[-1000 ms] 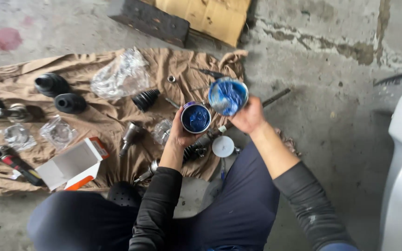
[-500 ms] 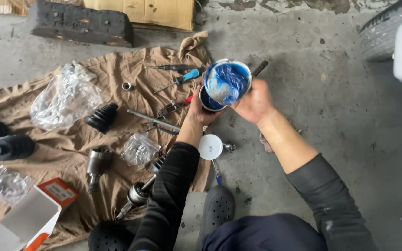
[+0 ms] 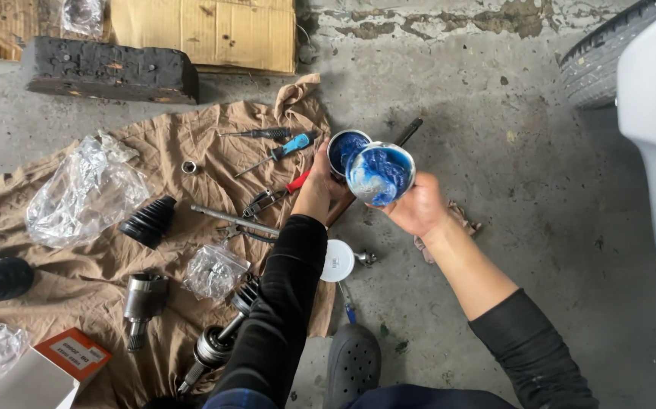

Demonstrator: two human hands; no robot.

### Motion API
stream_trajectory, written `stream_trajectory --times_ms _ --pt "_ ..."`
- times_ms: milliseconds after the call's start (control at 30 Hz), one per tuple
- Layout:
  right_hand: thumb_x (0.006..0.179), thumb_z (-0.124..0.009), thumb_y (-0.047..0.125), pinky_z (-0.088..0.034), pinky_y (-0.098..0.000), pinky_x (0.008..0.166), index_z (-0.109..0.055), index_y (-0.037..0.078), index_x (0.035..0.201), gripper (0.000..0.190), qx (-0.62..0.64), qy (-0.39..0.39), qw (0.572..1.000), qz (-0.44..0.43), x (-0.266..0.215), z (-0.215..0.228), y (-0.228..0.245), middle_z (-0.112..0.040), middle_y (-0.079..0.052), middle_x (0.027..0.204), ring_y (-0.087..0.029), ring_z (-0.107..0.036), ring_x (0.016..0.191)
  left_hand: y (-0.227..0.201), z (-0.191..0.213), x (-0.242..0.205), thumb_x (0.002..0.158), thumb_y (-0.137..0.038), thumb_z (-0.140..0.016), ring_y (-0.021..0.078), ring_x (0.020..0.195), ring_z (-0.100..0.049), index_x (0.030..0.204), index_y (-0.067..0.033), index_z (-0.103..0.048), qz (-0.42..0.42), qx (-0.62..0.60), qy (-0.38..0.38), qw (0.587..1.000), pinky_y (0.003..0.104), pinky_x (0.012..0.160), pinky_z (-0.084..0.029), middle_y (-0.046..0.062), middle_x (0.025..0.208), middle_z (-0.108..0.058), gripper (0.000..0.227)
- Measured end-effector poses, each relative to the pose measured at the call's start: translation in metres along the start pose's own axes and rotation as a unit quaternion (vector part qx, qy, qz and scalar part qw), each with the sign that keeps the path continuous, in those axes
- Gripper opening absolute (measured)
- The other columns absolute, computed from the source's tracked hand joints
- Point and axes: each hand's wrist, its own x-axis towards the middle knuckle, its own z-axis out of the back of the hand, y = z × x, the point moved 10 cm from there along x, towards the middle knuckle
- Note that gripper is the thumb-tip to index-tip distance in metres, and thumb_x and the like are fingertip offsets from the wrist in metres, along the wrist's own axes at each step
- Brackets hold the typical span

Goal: The person kneels on the workshop floor, opens a can of blue grease, scoops grease by hand and packs it into the boot and joint of a driveshaft assembly held across their lap, working the grease around the joint and reaching into the can again for more.

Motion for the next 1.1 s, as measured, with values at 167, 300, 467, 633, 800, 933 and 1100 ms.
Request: stream_trajectory --times_ms 167,300,467,633,800,933,1100 --pt "0.098 -0.046 0.027 -0.056 -0.0493 0.094 -0.065 0.001 0.128 0.044 0.002 0.002 1.000 -0.009 0.005 -0.013 -0.012 -0.071 -0.016 0.124 -0.031 -0.069 0.112 0.004 0.010 -0.019 0.091 -0.082 -0.041 0.0265 0.102 -0.070 0.121 -0.0182 -0.071 0.004 0.086 -0.065 0.994 0.050 0.089 -0.059 0.005 0.113 -0.074 0.076" --pt "0.097 -0.043 0.026 -0.056 -0.0496 0.096 -0.064 0.001 0.129 0.046 0.007 0.041 0.999 -0.023 0.008 -0.018 -0.028 -0.071 -0.016 0.126 -0.030 -0.068 0.113 0.013 -0.006 -0.033 0.089 -0.082 -0.023 0.0347 0.108 -0.070 0.128 -0.0077 -0.064 0.035 0.126 0.048 0.990 0.056 0.087 -0.058 0.015 0.123 -0.073 0.094" --pt "0.100 -0.037 0.032 -0.054 -0.0464 0.101 -0.061 0.000 0.134 0.053 0.000 0.029 0.998 -0.047 0.004 -0.060 -0.028 -0.069 -0.016 0.132 -0.029 -0.067 0.119 -0.029 0.009 -0.116 0.093 -0.074 -0.020 0.0315 0.113 -0.069 0.130 -0.0111 -0.059 -0.053 0.384 -0.047 0.921 0.050 0.095 -0.057 0.014 0.122 -0.070 0.083" --pt "0.104 -0.036 0.033 -0.054 -0.0489 0.100 -0.056 -0.001 0.139 0.053 -0.040 0.063 0.994 -0.079 0.011 -0.089 -0.048 -0.064 -0.015 0.139 -0.027 -0.066 0.121 -0.071 -0.065 -0.260 0.105 -0.062 -0.031 0.0294 0.099 -0.071 0.109 0.0006 -0.061 -0.104 0.504 0.054 0.856 0.044 0.093 -0.058 0.018 0.105 -0.072 0.070" --pt "0.110 -0.053 0.031 -0.054 -0.0472 0.105 -0.059 0.009 0.134 0.033 -0.074 0.106 0.989 -0.068 0.018 -0.102 -0.065 -0.062 -0.013 0.137 -0.025 -0.065 0.123 -0.049 -0.098 -0.388 0.101 -0.046 -0.044 0.0263 0.083 -0.071 0.101 -0.0031 -0.067 -0.063 0.590 -0.006 0.805 0.046 0.084 -0.059 0.016 0.095 -0.073 0.048" --pt "0.106 -0.056 0.024 -0.054 -0.0476 0.100 -0.060 0.014 0.132 0.028 -0.108 0.154 0.979 -0.084 0.010 -0.143 -0.073 -0.065 -0.013 0.134 -0.025 -0.065 0.120 -0.036 -0.075 -0.423 0.104 -0.041 -0.049 0.0248 0.084 -0.070 0.100 -0.0056 -0.061 -0.084 0.493 0.017 0.866 0.043 0.084 -0.059 0.015 0.093 -0.070 0.037" --pt "0.103 -0.056 0.018 -0.055 -0.0452 0.103 -0.061 0.008 0.135 0.034 -0.066 0.217 0.967 -0.113 0.001 -0.176 -0.081 -0.067 -0.015 0.131 -0.027 -0.066 0.120 -0.017 -0.066 -0.466 0.105 -0.046 -0.045 0.0204 0.092 -0.068 0.105 -0.0075 -0.064 -0.123 0.355 0.023 0.926 0.042 0.087 -0.054 0.007 0.098 -0.069 0.043"
